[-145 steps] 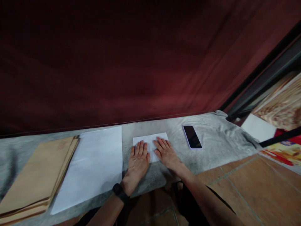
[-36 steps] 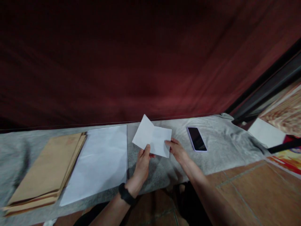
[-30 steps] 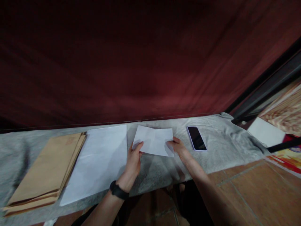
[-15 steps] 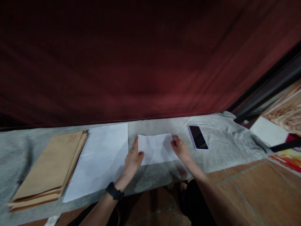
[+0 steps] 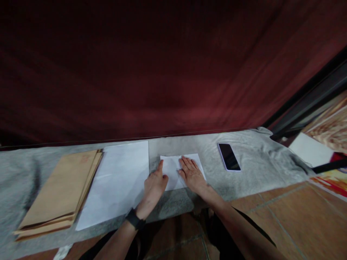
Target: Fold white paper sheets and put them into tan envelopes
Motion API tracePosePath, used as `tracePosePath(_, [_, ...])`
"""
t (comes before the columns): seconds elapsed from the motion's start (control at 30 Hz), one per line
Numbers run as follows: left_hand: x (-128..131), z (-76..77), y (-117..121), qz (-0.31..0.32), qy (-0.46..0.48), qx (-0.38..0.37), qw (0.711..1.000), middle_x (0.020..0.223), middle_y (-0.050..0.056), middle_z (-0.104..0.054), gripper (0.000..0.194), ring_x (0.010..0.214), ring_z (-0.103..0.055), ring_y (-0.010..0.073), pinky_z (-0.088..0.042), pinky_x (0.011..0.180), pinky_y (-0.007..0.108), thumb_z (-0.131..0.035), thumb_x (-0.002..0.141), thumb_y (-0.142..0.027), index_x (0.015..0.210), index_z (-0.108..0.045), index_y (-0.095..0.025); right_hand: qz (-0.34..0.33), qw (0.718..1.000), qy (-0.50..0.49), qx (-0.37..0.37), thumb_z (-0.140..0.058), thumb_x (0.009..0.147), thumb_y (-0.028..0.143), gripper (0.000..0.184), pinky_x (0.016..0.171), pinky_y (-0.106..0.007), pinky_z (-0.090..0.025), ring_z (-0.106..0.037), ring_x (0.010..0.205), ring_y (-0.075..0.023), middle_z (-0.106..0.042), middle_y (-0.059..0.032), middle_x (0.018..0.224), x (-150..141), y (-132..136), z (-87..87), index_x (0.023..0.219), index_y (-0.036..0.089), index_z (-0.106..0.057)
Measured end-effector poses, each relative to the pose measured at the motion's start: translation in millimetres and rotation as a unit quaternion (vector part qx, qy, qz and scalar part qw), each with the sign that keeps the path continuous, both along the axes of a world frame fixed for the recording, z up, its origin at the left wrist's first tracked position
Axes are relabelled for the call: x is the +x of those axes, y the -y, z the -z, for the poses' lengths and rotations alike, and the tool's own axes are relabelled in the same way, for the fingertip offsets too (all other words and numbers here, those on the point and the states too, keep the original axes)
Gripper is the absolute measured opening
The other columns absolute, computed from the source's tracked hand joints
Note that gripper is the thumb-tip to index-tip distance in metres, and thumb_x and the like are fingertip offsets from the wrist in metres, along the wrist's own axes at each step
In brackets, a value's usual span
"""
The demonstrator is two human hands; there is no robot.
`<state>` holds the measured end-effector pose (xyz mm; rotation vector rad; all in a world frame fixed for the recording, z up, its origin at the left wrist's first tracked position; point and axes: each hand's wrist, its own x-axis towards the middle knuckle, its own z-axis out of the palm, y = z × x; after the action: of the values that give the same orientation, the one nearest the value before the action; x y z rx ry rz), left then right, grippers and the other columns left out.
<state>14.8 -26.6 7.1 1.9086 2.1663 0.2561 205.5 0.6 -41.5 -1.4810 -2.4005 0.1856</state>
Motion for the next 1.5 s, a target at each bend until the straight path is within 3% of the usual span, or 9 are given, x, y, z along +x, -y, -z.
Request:
tracePosePath(0.17, [16, -1.3, 6, 0.067, -0.067, 0.169, 0.981, 0.129, 0.020, -0.064, 0.048, 0.120, -0.061, 0.0321, -0.048, 0.101, 0.047, -0.038, 0.096, -0.021, 0.140, -0.053, -0.011, -0.003, 1.000, 0.014, 0.009, -0.039, 0.105, 0.035, 0.053, 0.123, -0.047, -0.026, -0.033, 0.149, -0.0245, -0.038, -0.0124, 0.160, 1, 0, -1.8, 0.154, 0.014, -0.040])
tracePosePath(0.27, [34, 12.6, 3, 0.177, -0.020, 0.194, 0.965, 0.154, 0.017, -0.047, 0.051, 0.144, -0.041, 0.0288, -0.037, 0.116, 0.046, -0.034, 0.101, -0.025, 0.148, -0.043, -0.011, -0.015, 0.999, 0.039, 0.021, -0.040, 0.103, 0.027, 0.053, 0.124, -0.046, -0.026, -0.032, 0.150, -0.0253, -0.036, -0.0136, 0.161, 2, 1, 0.2, 0.154, 0.011, -0.039])
tracePosePath(0.37, [50, 29.1, -3, 0.218, -0.008, 0.183, 0.959, 0.159, 0.013, -0.040, 0.056, 0.150, -0.032, 0.0255, -0.031, 0.122, 0.046, -0.031, 0.103, -0.035, 0.154, -0.034, -0.011, -0.032, 0.996, 0.078, 0.042, -0.042, 0.097, 0.016, 0.059, 0.124, -0.047, -0.026, -0.030, 0.150, -0.0258, -0.033, -0.0147, 0.162, 5, 2, 4.2, 0.155, 0.009, -0.036])
tracePosePath(0.63, [47, 45.1, -12, 0.206, -0.052, 0.173, 0.962, 0.160, 0.014, -0.038, 0.071, 0.151, -0.029, 0.0254, -0.024, 0.125, 0.045, -0.028, 0.102, -0.056, 0.154, -0.034, -0.008, -0.053, 0.992, 0.102, 0.048, -0.040, 0.102, 0.024, 0.054, 0.124, -0.045, -0.024, -0.028, 0.151, -0.0244, -0.033, -0.0097, 0.163, 10, 0, 6.2, 0.156, 0.017, -0.036])
tracePosePath(0.8, [44, 47.0, -12, 0.211, -0.068, 0.161, 0.962, 0.162, 0.013, -0.035, 0.071, 0.153, -0.026, 0.0254, -0.022, 0.125, 0.045, -0.031, 0.101, -0.058, 0.153, -0.037, -0.010, 0.012, 0.997, 0.074, 0.027, -0.035, 0.105, 0.029, 0.053, 0.124, -0.045, -0.023, -0.027, 0.152, -0.0237, -0.033, -0.0119, 0.163, 20, -2, 7.7, 0.155, 0.013, -0.036])
tracePosePath(1.1, [43, 47.9, -12, 0.219, -0.080, 0.150, 0.961, 0.162, 0.014, -0.035, 0.067, 0.152, -0.027, 0.0258, -0.020, 0.125, 0.045, -0.034, 0.102, -0.054, 0.154, -0.036, -0.012, 0.057, 0.996, 0.068, 0.001, -0.027, 0.107, 0.043, 0.058, 0.122, -0.052, -0.022, -0.031, 0.150, -0.0283, -0.034, -0.0124, 0.162, 50, -5, 5.7, 0.156, 0.014, -0.036])
tracePosePath(1.33, [45, 43.9, -10, 0.219, -0.077, 0.151, 0.961, 0.162, 0.014, -0.035, 0.065, 0.152, -0.029, 0.0266, -0.021, 0.125, 0.047, -0.034, 0.102, -0.052, 0.153, -0.037, -0.012, 0.097, 0.993, 0.045, 0.040, -0.028, 0.106, 0.039, 0.058, 0.121, -0.054, -0.025, -0.035, 0.148, -0.0321, -0.042, -0.0205, 0.156, 58, -7, 2.6, 0.149, 0.003, -0.044])
tracePosePath(1.5, [45, 42.8, -9, 0.220, -0.074, 0.142, 0.962, 0.162, 0.014, -0.035, 0.064, 0.152, -0.027, 0.0273, -0.019, 0.125, 0.051, -0.035, 0.102, -0.050, 0.153, -0.038, -0.012, 0.025, 0.999, -0.002, 0.041, -0.026, 0.106, 0.035, 0.055, 0.121, -0.049, -0.028, -0.033, 0.149, -0.0259, -0.040, -0.0140, 0.159, 34, 1, 3.1, 0.152, 0.010, -0.043])
